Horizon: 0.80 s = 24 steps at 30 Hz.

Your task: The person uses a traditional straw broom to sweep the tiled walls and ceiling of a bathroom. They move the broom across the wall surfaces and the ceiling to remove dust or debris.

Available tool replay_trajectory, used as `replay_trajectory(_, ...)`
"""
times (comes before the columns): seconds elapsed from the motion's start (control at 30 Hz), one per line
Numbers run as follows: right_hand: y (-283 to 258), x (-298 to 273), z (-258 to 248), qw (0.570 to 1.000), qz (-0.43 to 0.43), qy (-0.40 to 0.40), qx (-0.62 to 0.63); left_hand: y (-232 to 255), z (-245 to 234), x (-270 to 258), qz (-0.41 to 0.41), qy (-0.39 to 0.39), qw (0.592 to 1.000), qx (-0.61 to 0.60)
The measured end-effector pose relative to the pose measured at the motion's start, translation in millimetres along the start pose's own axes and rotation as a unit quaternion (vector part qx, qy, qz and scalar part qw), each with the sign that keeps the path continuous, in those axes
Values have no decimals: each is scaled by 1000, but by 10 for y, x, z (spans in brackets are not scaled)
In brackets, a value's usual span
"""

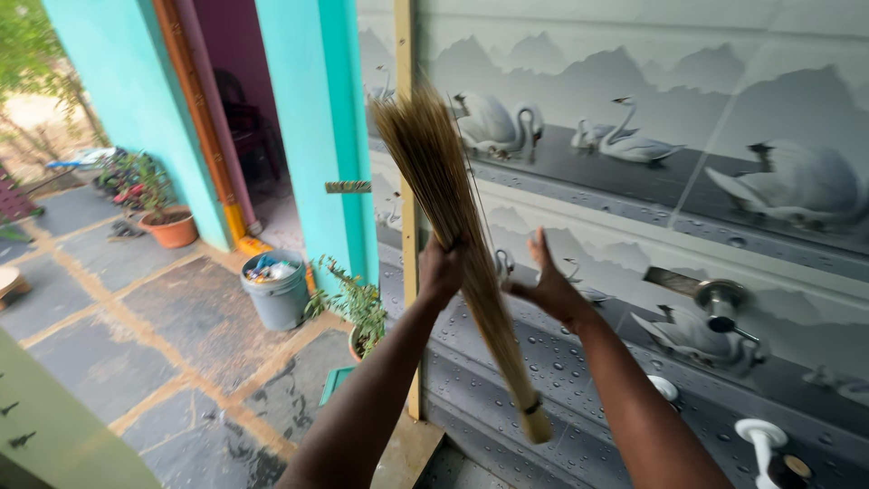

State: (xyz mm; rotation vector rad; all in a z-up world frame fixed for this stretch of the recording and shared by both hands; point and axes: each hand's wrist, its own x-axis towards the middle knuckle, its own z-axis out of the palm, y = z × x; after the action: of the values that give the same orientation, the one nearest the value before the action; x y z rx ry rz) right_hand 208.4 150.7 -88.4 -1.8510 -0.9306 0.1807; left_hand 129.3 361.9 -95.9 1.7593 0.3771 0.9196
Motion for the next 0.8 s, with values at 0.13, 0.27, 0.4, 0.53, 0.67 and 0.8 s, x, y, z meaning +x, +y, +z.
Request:
replay_trajectory(0.13,191,-271,-156,997,44,-50,-28,535,183,380,76,-49,978,-188)
replay_trajectory(0.27,203,-574,-499,990,37,-132,29,1053,253,574,29,-100,952,-286)
replay_trajectory(0.4,82,-874,-730,995,51,-57,63,1436,355,458,-37,-149,939,-307)
replay_trajectory(0.53,-215,-1014,-828,990,23,103,91,1389,519,242,10,-158,922,-354)
replay_trajectory(0.67,-570,-1074,-1007,931,-43,274,239,832,766,-46,-48,-135,915,-377)
replay_trajectory(0.8,-825,-1071,-1250,800,-157,401,417,205,973,-416,-134,-173,925,-310)
